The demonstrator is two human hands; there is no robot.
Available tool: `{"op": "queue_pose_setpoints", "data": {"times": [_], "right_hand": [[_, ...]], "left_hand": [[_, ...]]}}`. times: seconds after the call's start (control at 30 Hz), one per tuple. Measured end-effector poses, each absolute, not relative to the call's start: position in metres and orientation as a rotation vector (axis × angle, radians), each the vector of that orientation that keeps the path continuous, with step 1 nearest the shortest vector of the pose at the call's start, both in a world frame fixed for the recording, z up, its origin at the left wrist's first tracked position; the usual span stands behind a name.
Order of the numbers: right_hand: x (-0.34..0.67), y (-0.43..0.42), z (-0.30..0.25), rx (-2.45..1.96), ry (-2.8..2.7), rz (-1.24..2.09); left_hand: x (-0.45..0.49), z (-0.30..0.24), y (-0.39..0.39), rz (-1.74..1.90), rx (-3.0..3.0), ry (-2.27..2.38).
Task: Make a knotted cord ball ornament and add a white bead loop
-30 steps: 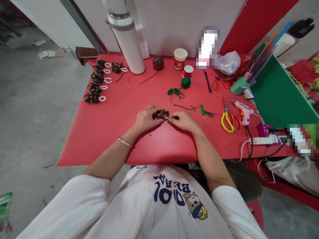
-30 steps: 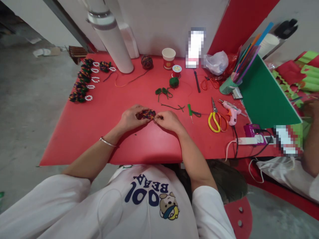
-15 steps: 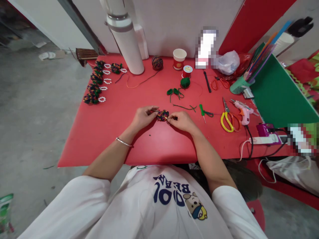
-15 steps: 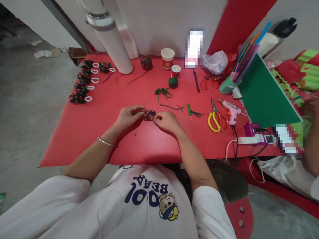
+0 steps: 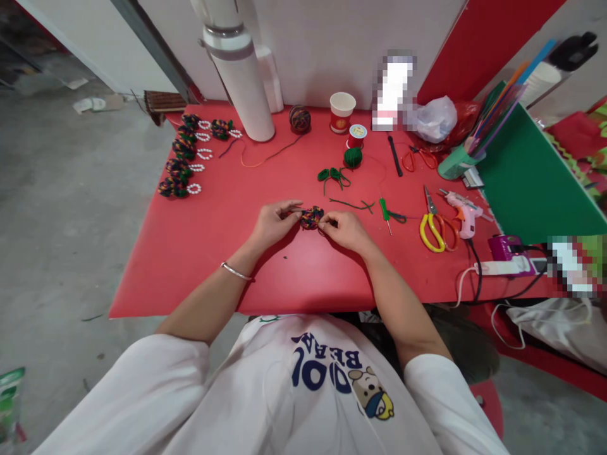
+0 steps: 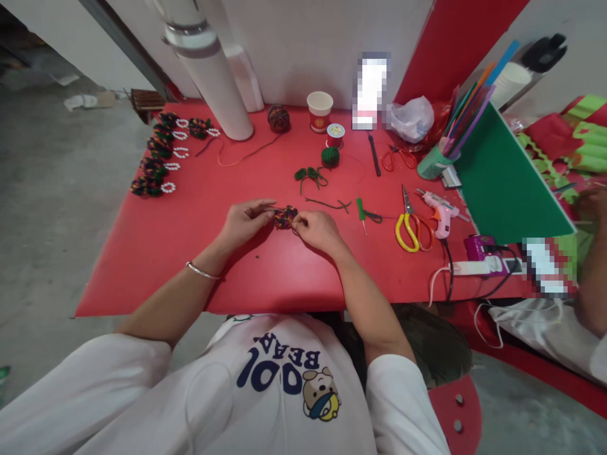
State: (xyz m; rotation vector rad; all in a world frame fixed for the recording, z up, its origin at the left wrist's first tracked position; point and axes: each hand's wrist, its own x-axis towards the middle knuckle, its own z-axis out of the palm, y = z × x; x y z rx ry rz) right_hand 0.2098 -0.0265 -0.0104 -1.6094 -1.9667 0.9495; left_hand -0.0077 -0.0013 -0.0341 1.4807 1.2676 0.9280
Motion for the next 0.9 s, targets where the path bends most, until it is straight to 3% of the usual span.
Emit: {"op": "queue_pose_setpoints", "data": {"times": [0.9], "right_hand": [[0.2,-0.031,-0.016,-1.189,-1.326,1.522]], "left_hand": [[0.013,-0.022,-0.012,1.027,0.968,0.994]]}}
